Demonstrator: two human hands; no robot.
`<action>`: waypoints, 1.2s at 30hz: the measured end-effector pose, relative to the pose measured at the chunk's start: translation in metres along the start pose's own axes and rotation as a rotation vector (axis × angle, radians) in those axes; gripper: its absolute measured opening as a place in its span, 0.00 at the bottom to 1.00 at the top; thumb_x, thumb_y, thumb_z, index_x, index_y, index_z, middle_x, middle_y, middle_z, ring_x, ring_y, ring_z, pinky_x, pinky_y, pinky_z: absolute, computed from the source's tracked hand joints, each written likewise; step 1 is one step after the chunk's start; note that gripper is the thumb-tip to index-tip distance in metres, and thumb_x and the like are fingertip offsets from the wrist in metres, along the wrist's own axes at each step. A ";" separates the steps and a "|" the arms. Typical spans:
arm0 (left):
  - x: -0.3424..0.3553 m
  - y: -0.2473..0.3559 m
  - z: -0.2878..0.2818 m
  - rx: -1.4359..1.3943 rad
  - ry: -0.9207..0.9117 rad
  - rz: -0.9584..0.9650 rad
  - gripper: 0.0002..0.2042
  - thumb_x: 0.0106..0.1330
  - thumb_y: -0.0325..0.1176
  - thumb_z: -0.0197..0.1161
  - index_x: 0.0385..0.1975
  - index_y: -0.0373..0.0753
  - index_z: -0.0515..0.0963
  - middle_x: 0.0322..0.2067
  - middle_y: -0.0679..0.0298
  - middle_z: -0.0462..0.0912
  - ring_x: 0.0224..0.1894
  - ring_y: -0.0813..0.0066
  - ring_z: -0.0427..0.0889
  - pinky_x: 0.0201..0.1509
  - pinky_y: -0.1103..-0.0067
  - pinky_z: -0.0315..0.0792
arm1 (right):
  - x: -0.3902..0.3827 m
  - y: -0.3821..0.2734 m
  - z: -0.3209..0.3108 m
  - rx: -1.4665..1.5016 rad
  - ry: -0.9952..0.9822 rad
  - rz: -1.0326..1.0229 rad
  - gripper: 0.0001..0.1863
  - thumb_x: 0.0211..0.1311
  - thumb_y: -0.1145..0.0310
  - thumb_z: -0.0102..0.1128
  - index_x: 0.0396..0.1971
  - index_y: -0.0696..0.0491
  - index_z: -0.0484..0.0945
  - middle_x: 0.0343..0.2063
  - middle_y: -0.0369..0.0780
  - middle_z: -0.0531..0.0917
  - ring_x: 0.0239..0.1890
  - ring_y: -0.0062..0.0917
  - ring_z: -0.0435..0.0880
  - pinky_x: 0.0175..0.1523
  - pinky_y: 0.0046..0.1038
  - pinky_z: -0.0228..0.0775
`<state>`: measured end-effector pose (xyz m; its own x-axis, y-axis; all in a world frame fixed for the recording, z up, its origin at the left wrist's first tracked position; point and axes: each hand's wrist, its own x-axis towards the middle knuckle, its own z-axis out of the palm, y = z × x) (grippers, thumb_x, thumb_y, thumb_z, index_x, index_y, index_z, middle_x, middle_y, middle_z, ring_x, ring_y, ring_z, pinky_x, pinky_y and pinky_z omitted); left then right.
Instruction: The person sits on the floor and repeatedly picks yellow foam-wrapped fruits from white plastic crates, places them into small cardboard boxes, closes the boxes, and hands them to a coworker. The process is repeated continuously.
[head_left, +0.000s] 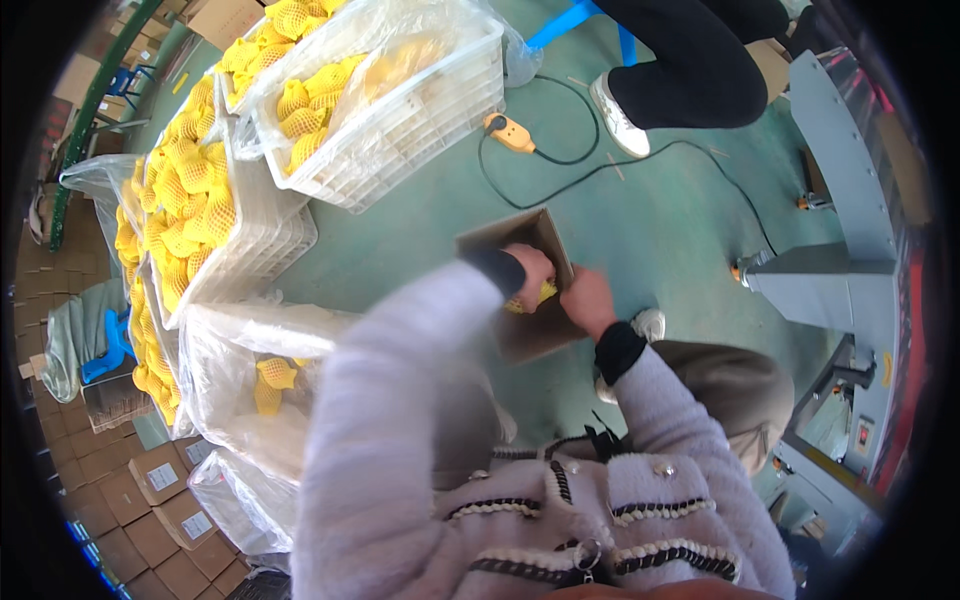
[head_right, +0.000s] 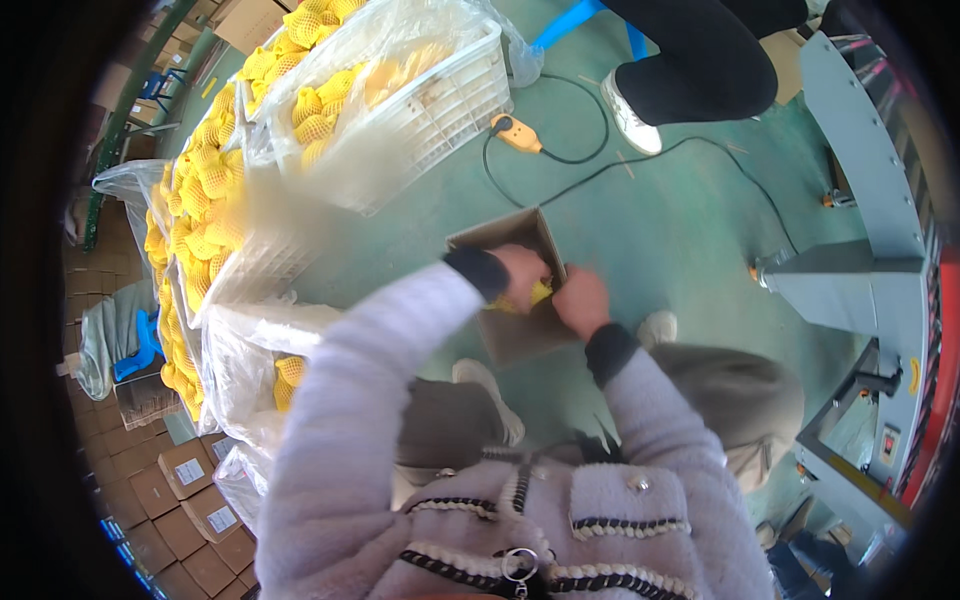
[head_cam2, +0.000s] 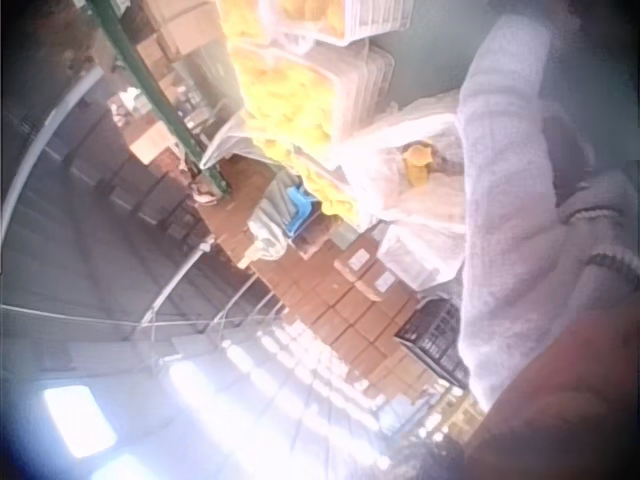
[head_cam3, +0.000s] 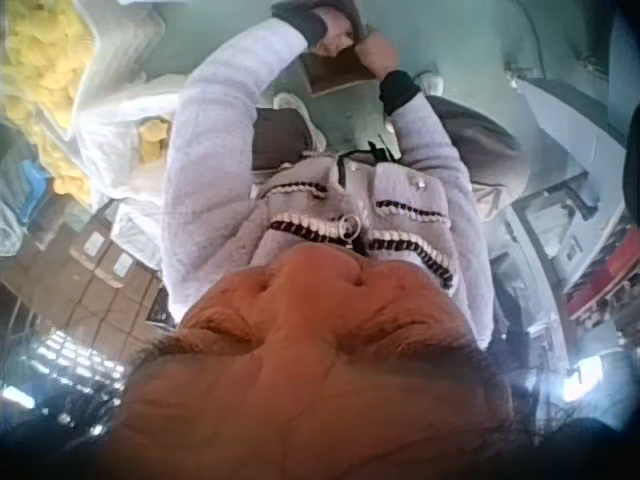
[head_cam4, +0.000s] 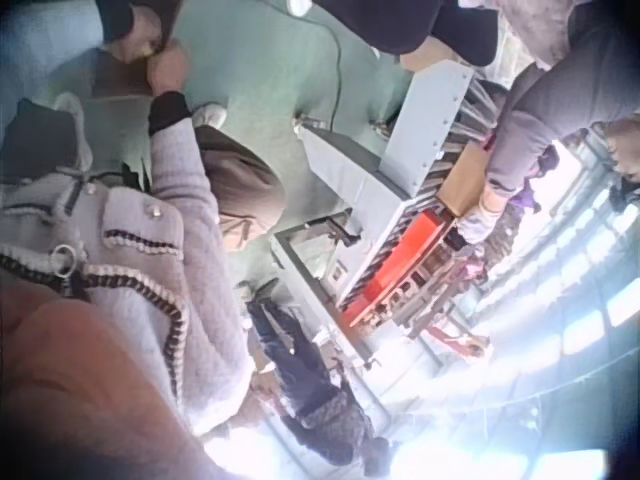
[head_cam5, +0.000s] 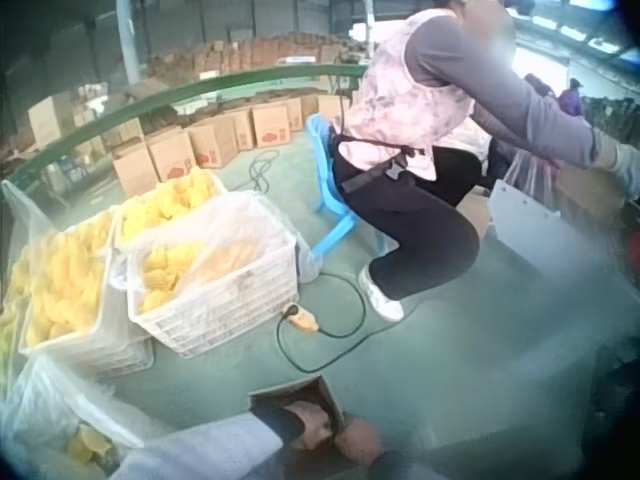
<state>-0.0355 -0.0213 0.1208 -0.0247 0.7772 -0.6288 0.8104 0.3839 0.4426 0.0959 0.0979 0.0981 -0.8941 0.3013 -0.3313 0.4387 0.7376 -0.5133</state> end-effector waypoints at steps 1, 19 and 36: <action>0.031 -0.013 0.022 0.000 0.086 -0.105 0.20 0.47 0.42 0.68 0.41 0.45 0.82 0.40 0.54 0.83 0.43 0.54 0.82 0.47 0.66 0.76 | 0.000 0.002 0.001 0.028 0.024 -0.004 0.11 0.49 0.73 0.54 0.35 0.55 0.78 0.29 0.53 0.82 0.35 0.52 0.80 0.42 0.46 0.73; -0.476 -0.150 0.197 -0.989 1.246 -0.868 0.12 0.59 0.33 0.62 0.39 0.36 0.80 0.37 0.60 0.84 0.42 0.72 0.82 0.47 0.75 0.74 | 0.009 0.024 0.006 0.232 -0.020 -0.110 0.15 0.51 0.74 0.53 0.39 0.65 0.78 0.32 0.54 0.84 0.38 0.46 0.84 0.42 0.36 0.74; -0.407 -0.111 0.294 -1.091 2.222 -1.351 0.37 0.56 0.33 0.72 0.64 0.34 0.59 0.54 0.51 0.72 0.50 0.59 0.77 0.54 0.67 0.75 | -0.002 -0.008 0.003 0.017 -0.008 0.021 0.18 0.47 0.75 0.52 0.41 0.57 0.78 0.33 0.55 0.81 0.38 0.52 0.78 0.46 0.46 0.72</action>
<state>0.0568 -0.5269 0.1397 -0.5223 -0.8527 0.0117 -0.2796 0.1842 0.9423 0.0945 0.0898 0.1003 -0.8842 0.3116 -0.3480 0.4586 0.7210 -0.5194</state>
